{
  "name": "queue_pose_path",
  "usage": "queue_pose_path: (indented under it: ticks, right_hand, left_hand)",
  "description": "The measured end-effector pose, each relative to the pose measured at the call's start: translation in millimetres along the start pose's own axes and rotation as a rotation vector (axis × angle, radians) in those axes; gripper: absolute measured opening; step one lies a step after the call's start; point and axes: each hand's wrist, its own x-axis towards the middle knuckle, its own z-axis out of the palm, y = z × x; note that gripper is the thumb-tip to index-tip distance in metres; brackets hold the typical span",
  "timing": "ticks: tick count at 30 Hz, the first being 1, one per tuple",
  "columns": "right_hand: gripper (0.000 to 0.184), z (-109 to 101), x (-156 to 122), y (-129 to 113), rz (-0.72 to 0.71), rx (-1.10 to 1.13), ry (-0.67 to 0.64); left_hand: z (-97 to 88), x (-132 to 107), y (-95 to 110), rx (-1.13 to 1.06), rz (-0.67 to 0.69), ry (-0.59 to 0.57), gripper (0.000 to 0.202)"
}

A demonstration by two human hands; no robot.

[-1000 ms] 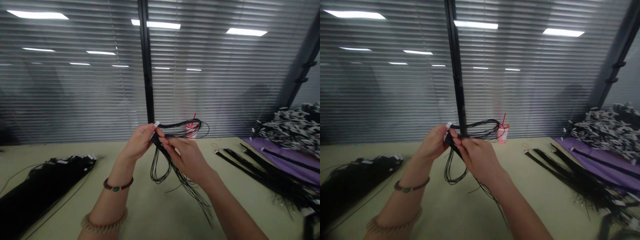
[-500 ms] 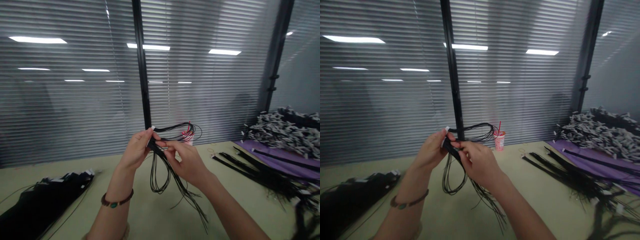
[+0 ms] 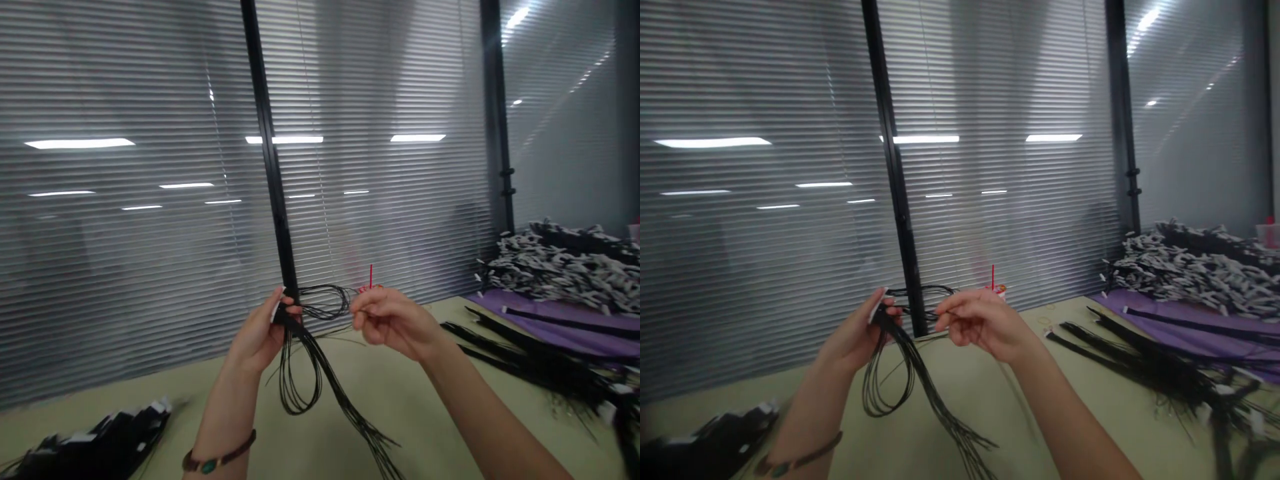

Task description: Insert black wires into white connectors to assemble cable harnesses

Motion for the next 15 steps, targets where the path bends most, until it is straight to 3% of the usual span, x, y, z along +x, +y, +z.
queue_pose_path:
  ticks: [3,9,15]
  right_hand:
    - [0.021,-10.8,-0.6,-6.4,-0.124,0.051,0.073]
    - [0.014,-20.4,-1.0,-19.9,-0.330,0.001,0.331]
    - [0.014,-20.2,6.1,-16.3,-0.399,-0.078,0.445]
  left_hand:
    - [-7.3,6.6,3.0,-0.085,-0.030,0.076,0.018]
    - [-21.3,20.9,7.2,-0.246,-0.020,0.221,0.026]
    - [-27.1,26.3,2.7,-0.284,-0.093,0.224,0.025]
